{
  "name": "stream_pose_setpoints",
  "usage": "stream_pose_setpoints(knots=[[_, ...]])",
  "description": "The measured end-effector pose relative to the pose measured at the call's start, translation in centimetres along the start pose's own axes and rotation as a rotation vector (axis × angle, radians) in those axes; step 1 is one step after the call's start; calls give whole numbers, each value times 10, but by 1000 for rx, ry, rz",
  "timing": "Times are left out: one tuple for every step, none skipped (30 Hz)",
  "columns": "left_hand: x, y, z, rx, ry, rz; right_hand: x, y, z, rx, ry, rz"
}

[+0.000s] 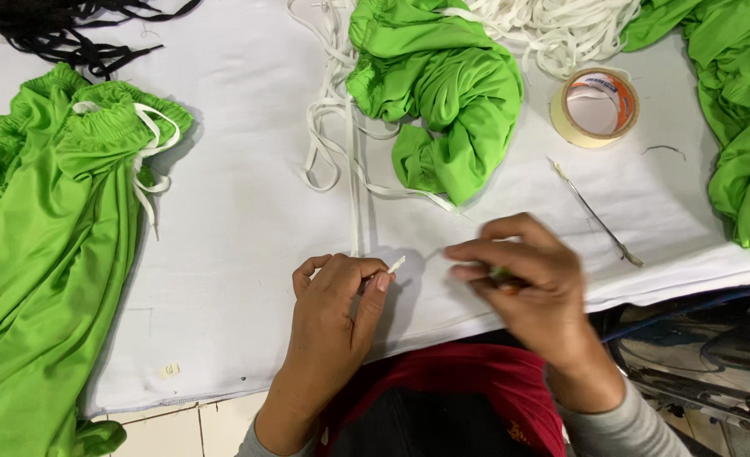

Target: The person threads a white drawstring through the waistband of a green garment using a needle. They then secure the drawstring end with tape and cut the excess string with scissors. The person repeats the threading process on another green garment.

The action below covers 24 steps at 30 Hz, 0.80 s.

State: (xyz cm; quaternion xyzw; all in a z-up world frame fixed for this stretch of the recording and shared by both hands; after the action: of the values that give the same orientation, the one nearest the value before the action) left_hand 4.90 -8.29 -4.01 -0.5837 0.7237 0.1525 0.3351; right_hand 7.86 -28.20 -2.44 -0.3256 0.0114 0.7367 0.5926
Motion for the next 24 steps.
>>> stream_pose_setpoints(knots=[[0, 0, -1, 21, -65, -10, 14, -6, 9, -86, -131, 149], [1, 0, 0, 24, -64, -8, 20, -6, 5, -84, -130, 146], [1, 1, 0, 58, -116, -31, 28, -7, 1, -120, -27, 197], [1, 2, 0, 92, -167, -54, 36, -8, -2, -155, 75, 249], [-1, 1, 0, 88, -167, -59, 37, -11, 2, -159, 74, 254], [-5, 1, -2, 112, -232, -98, 39, -15, 5, -165, 87, 255], [-7, 1, -3, 136, -295, -137, 40, -17, 9, -170, 100, 256], [-7, 1, -1, 131, -294, -141, 41, -19, 11, -172, 100, 263], [-6, 1, -1, 166, -332, -171, 41, -20, 12, -121, 29, 290], [-6, 1, 0, 202, -371, -200, 41, -21, 12, -71, -42, 317], [-4, 0, 0, 202, -369, -202, 42, -20, 7, -70, -39, 318], [-2, 0, 0, 237, -404, -232, 44, -18, -1, 101, -149, 351], [0, 0, -1, 274, -440, -260, 45, -16, -9, 274, -260, 378], [0, 0, -1, 275, -439, -259, 46, -15, -12, 275, -259, 377], [1, 0, -1, 327, -480, -284, 47, -13, -16, 442, -467, 368], [1, 0, -2, 379, -522, -308, 49, -10, -21, 607, -676, 352], [1, -2, -3, 382, -521, -305, 51, -8, -23, 609, -677, 347], [1, -3, -5, 393, -553, -336, 53, -7, -25, 601, -865, 322], [1, -5, -6, 405, -586, -368, 56, -5, -27, 589, -1053, 294], [3, -5, -7, 410, -585, -365, 56, -7, -23, 588, -1054, 289], [5, -6, -7, 420, -571, -367, 55, -8, -21, 601, -1104, 216], [8, -7, -8, 430, -557, -369, 54, -10, -18, 612, -1152, 143], [8, -5, -8, 438, -555, -363, 49, -10, -34, 611, -1154, 132], [8, -3, -9, 424, -534, -408, 42, -9, -50, 580, -1174, -21]])
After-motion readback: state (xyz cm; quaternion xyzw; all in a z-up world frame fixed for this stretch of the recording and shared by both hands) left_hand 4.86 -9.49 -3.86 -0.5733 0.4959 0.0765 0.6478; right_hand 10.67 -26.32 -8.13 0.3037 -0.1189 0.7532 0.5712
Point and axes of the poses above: each hand's wrist, its own y-axis away from the middle knuckle, its own x-axis out of the palm, z = x × y, the point moved 2 cm from there along -y, towards the middle knuckle, and after that the axes turned 10 degrees about z, right-handed, at the moved point
